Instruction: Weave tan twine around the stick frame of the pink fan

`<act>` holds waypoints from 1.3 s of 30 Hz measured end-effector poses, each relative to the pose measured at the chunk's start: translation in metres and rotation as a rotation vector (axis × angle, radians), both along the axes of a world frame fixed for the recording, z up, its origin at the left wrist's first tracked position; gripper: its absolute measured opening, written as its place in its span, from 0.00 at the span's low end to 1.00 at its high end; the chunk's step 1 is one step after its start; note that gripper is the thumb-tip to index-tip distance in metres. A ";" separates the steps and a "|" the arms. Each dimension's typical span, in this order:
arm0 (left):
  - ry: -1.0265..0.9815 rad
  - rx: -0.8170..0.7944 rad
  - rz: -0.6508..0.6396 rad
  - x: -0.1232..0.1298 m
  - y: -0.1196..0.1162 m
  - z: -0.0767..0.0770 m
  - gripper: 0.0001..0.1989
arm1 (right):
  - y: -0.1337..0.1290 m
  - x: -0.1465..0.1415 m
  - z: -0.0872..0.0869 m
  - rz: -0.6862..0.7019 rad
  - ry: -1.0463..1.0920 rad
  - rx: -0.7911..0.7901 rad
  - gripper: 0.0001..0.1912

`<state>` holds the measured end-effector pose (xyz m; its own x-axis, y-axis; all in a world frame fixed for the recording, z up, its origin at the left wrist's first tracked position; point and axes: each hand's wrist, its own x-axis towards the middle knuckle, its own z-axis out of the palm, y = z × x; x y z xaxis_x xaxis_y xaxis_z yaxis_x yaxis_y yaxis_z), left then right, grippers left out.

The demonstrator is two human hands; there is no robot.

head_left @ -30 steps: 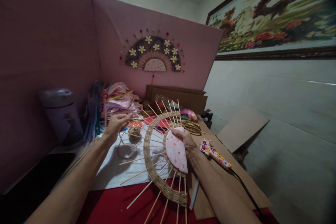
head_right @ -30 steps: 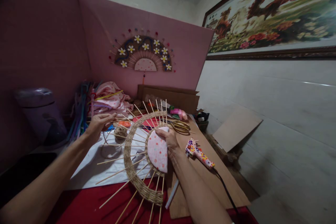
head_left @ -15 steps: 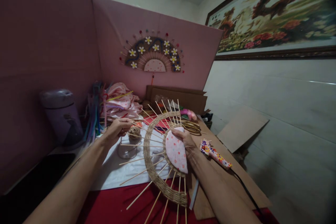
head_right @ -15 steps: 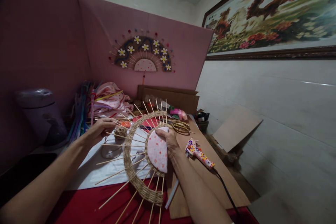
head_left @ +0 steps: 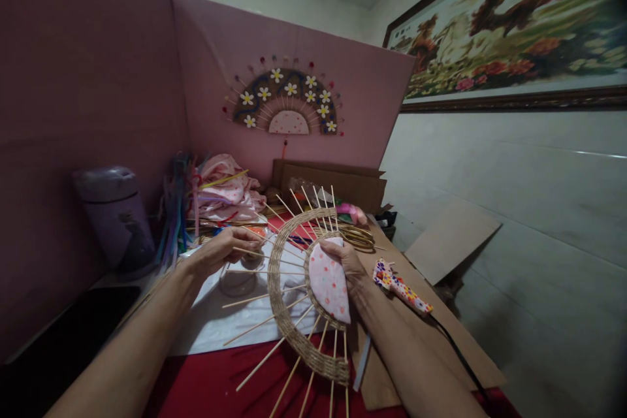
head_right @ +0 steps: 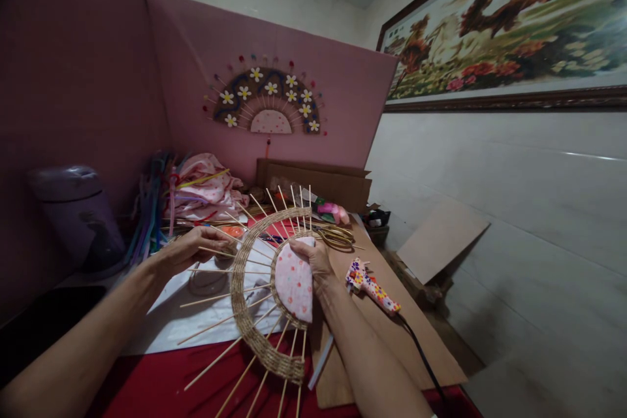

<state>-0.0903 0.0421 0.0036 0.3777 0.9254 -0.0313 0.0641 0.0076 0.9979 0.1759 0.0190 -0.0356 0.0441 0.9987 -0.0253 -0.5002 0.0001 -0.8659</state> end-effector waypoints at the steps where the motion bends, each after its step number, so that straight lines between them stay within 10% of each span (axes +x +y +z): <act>1: 0.006 0.001 0.006 0.000 0.000 0.001 0.12 | 0.000 0.000 0.000 -0.002 0.001 -0.003 0.11; 39: -0.162 0.109 0.178 -0.012 0.006 0.003 0.14 | 0.000 -0.001 0.002 -0.023 -0.051 0.005 0.11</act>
<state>-0.1024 0.0479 0.0070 0.2003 0.9724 0.1196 -0.0894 -0.1034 0.9906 0.1748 0.0191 -0.0340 0.0680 0.9975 -0.0175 -0.4554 0.0154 -0.8902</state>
